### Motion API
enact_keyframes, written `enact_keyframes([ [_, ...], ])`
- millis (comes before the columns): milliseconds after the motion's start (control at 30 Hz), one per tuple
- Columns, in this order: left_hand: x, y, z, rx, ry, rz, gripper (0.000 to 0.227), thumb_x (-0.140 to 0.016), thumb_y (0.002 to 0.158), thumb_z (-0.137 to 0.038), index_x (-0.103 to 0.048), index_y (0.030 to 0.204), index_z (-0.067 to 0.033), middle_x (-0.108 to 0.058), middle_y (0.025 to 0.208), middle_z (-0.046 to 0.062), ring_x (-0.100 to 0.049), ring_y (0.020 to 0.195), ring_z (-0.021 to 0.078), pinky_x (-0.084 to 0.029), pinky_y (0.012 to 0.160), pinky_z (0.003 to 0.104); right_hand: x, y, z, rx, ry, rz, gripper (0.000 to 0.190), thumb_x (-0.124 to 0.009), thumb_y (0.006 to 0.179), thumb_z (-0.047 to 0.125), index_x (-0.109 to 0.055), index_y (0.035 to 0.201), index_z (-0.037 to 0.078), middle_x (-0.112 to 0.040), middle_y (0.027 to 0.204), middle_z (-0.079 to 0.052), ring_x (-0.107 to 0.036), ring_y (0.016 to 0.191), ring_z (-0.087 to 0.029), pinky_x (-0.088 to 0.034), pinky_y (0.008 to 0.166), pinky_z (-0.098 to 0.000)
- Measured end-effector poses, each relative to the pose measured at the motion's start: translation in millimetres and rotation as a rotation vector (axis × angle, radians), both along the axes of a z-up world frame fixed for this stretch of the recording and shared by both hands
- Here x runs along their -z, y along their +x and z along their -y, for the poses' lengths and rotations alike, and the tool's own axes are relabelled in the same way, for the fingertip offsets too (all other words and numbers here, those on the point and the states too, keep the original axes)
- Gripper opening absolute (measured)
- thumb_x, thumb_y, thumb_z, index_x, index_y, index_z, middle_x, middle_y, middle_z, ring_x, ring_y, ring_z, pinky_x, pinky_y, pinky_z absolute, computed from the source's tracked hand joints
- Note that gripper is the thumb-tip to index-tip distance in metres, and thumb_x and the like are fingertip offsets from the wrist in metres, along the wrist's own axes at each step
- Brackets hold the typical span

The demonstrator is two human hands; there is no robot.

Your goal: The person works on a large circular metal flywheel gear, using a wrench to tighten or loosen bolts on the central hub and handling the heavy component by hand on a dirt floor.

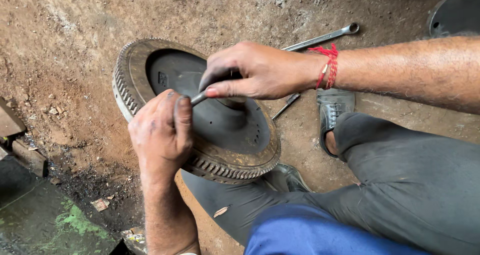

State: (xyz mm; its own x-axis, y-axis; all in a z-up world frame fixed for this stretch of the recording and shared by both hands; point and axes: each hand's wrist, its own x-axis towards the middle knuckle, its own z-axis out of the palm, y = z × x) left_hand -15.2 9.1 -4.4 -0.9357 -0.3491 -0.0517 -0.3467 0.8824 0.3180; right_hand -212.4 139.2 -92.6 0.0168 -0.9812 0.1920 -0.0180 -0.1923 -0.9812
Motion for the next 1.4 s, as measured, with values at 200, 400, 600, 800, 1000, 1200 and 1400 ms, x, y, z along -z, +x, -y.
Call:
enact_keyframes([
  [200, 6.5, 9.8, 5.9, 0.004, -0.020, -0.018, 0.032, -0.052, 0.114, -0.024, -0.062, 0.092, -0.0029, -0.062, 0.088, 0.015, -0.063, 0.083, 0.0382, -0.050, 0.074, 0.048, -0.4, 5.7, -3.1, 0.178, -0.168, -0.161, 0.023, -0.075, 0.099, 0.021, -0.070, 0.115, 0.005, -0.068, 0.111, -0.010, -0.070, 0.104, -0.023, -0.056, 0.087, -0.0343],
  [400, 7.9, 19.6, 11.5, -0.071, 0.094, -0.119, 0.028, -0.053, 0.117, -0.023, -0.064, 0.102, -0.0017, -0.065, 0.100, 0.016, -0.066, 0.094, 0.0388, -0.052, 0.081, 0.046, 59.0, 12.9, 0.8, 0.241, 0.224, -0.420, 0.023, -0.081, 0.090, 0.024, -0.078, 0.105, 0.008, -0.073, 0.101, -0.014, -0.070, 0.093, -0.026, -0.054, 0.078, -0.0389],
  [600, 8.4, 18.4, 9.0, -0.040, 0.088, -0.173, 0.026, -0.056, 0.118, -0.023, -0.065, 0.108, -0.0015, -0.067, 0.105, 0.016, -0.067, 0.097, 0.0381, -0.053, 0.083, 0.045, 155.9, 56.0, -1.1, 0.228, 0.736, -0.247, 0.021, -0.071, 0.095, 0.027, -0.077, 0.107, 0.010, -0.077, 0.093, -0.013, -0.076, 0.080, -0.027, -0.057, 0.077, -0.0401],
  [800, 3.7, 18.0, 7.7, -0.066, 0.126, -0.159, 0.025, -0.057, 0.116, -0.022, -0.065, 0.106, -0.0017, -0.065, 0.099, 0.017, -0.065, 0.093, 0.0384, -0.051, 0.080, 0.046, 182.8, 82.3, 5.8, 0.229, 0.521, -0.367, 0.039, -0.057, 0.103, 0.038, -0.076, 0.112, 0.005, -0.075, 0.106, -0.020, -0.071, 0.099, -0.036, -0.054, 0.086, -0.0464],
  [1000, 4.1, 28.2, 13.2, -0.041, 0.137, -0.277, 0.024, -0.054, 0.119, -0.021, -0.063, 0.107, -0.0012, -0.062, 0.097, 0.016, -0.064, 0.089, 0.0372, -0.050, 0.077, 0.044, 171.2, 108.9, 14.8, 0.121, 0.723, -0.052, 0.090, -0.023, 0.104, 0.070, -0.051, 0.141, -0.007, -0.061, 0.132, -0.021, -0.058, 0.122, -0.035, -0.042, 0.104, -0.0456],
  [1200, 15.5, 54.5, 28.8, -0.171, 0.410, -0.705, 0.035, -0.041, 0.122, -0.032, -0.058, 0.111, -0.0033, -0.061, 0.096, 0.011, -0.064, 0.081, 0.0222, -0.053, 0.070, 0.035, 167.1, 93.5, 10.4, 0.097, 0.691, 0.049, 0.058, -0.054, 0.100, 0.046, -0.059, 0.136, 0.000, -0.067, 0.123, -0.011, -0.064, 0.105, -0.017, -0.058, 0.085, -0.0361],
  [1400, 84.5, 118.9, 33.9, -0.657, 0.803, -1.349, 0.041, -0.036, 0.116, -0.043, -0.055, 0.117, -0.0067, -0.056, 0.093, 0.002, -0.055, 0.080, 0.0118, -0.053, 0.073, 0.029, 174.1, 98.8, 16.3, 0.167, 0.769, -0.082, 0.033, -0.071, 0.100, 0.026, -0.076, 0.116, -0.002, -0.078, 0.099, -0.009, -0.069, 0.081, -0.012, -0.059, 0.072, -0.0314],
])
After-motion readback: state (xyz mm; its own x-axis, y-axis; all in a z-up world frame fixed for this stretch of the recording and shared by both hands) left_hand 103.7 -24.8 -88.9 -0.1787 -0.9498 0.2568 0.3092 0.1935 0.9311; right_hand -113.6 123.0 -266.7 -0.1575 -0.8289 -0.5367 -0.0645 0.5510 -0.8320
